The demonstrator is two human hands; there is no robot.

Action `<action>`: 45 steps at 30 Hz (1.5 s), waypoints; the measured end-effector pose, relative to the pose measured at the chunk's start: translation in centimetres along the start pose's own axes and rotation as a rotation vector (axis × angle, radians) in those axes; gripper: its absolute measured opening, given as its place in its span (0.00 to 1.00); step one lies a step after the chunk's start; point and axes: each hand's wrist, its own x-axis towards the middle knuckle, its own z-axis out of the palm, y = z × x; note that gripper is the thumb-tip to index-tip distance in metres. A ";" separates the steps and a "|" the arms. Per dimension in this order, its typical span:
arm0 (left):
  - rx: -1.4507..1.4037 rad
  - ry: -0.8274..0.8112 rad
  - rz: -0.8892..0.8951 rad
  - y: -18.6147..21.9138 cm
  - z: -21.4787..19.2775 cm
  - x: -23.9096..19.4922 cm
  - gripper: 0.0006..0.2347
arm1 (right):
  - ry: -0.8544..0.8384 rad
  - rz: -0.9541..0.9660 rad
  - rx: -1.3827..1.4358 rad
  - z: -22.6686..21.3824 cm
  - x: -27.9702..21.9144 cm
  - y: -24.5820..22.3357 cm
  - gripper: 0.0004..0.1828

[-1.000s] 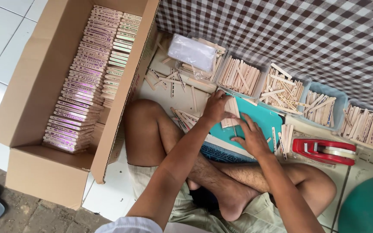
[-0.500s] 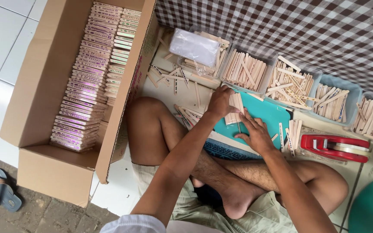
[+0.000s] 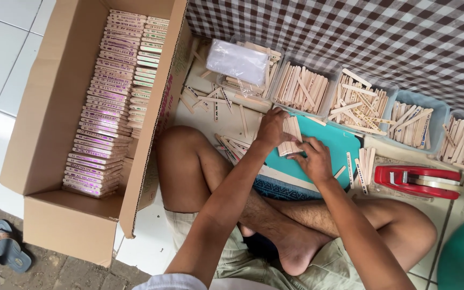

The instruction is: The person sits on the floor and organizes wooden popsicle sticks. They gather sticks from a green basin and a pile on the floor, arrange them into neat stacks on a blue cutting board, and then place the stacks into a large cardboard box.

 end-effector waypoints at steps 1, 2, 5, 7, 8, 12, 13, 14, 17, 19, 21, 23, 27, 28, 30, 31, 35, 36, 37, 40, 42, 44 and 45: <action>0.002 0.005 0.003 -0.1 0.1 0.2 0.35 | 0.005 -0.004 -0.001 0.1 0.3 0.5 0.25; 0.009 0.009 0.010 -0.1 0.2 0.3 0.35 | 0.011 -0.032 0.005 0.1 0.6 0.9 0.24; 0.023 0.029 0.021 0.5 -0.6 -0.1 0.35 | 0.023 -0.058 0.010 -0.1 0.9 1.0 0.24; 0.027 0.043 0.018 0.9 -1.1 -0.6 0.34 | 0.022 -0.053 0.012 -0.6 1.2 0.2 0.24; 0.005 0.046 0.015 1.0 -1.1 -0.9 0.33 | 0.035 -0.042 0.120 -1.1 1.3 -0.4 0.24; -0.054 0.062 -0.001 0.9 -1.1 -0.9 0.34 | 0.041 -0.023 0.269 -2.0 2.1 -0.9 0.27; -0.054 0.072 0.004 0.7 -0.9 -0.6 0.34 | 0.045 -0.032 0.264 -2.1 2.4 -1.0 0.27; -0.052 0.068 -0.002 0.4 -0.7 -0.3 0.34 | 0.045 -0.032 0.278 -2.1 2.6 -1.0 0.26; -0.031 0.057 -0.012 -0.3 0.5 0.0 0.34 | 0.044 -0.029 0.287 -2.2 2.4 -1.1 0.25; -0.003 0.062 -0.012 -0.5 0.7 0.4 0.34 | 0.054 -0.039 0.288 -2.2 2.5 -1.1 0.25; -0.025 0.023 -0.015 -0.7 0.5 0.7 0.32 | 0.064 -0.042 0.228 -2.3 2.6 -1.3 0.23; -0.048 0.007 -0.020 -0.8 0.2 1.0 0.33 | 0.063 -0.037 0.192 -2.0 2.2 -1.1 0.23; -0.044 -0.033 -0.027 -1.0 0.3 1.5 0.33 | 0.081 -0.019 0.158 -1.7 2.0 -1.2 0.18; -0.046 -0.041 -0.016 -0.3 -0.3 1.0 0.33 | 0.088 -0.010 0.151 -1.4 1.4 -1.1 0.18; 0.046 -0.082 -0.071 0.9 -2.2 1.1 0.32 | 0.089 -0.022 0.225 -0.8 1.6 -0.6 0.17; 0.048 -0.071 -0.060 0.8 -2.7 0.9 0.32 | 0.099 -0.031 0.218 -1.3 2.1 -0.7 0.17; -0.324 -0.129 -0.236 1.7 -4.2 -1.4 0.28 | 0.064 0.136 0.401 -3.0 2.1 -1.1 0.31; -0.487 -0.145 -0.363 2.2 -4.7 -2.4 0.27 | 0.080 0.213 0.411 -3.3 2.0 -1.2 0.40; -0.487 -0.141 -0.364 3.0 -4.9 -2.5 0.27 | 0.079 0.210 0.413 -3.9 1.8 -1.1 0.40; -0.938 -0.040 -0.514 5.4 -5.8 -2.9 0.28 | 0.029 0.632 0.605 -5.7 1.9 -1.7 0.22; -1.124 -0.042 -0.543 7.5 -6.5 -3.3 0.29 | 0.134 0.889 1.192 -6.8 1.8 -3.2 0.31; -1.156 -0.018 -0.512 7.2 -4.5 -3.4 0.27 | 0.110 0.872 1.213 -9.0 2.6 -5.9 0.35; -1.188 0.005 -0.488 7.0 -3.5 -3.6 0.25 | 0.083 0.862 1.233 -10.0 2.9 -7.3 0.41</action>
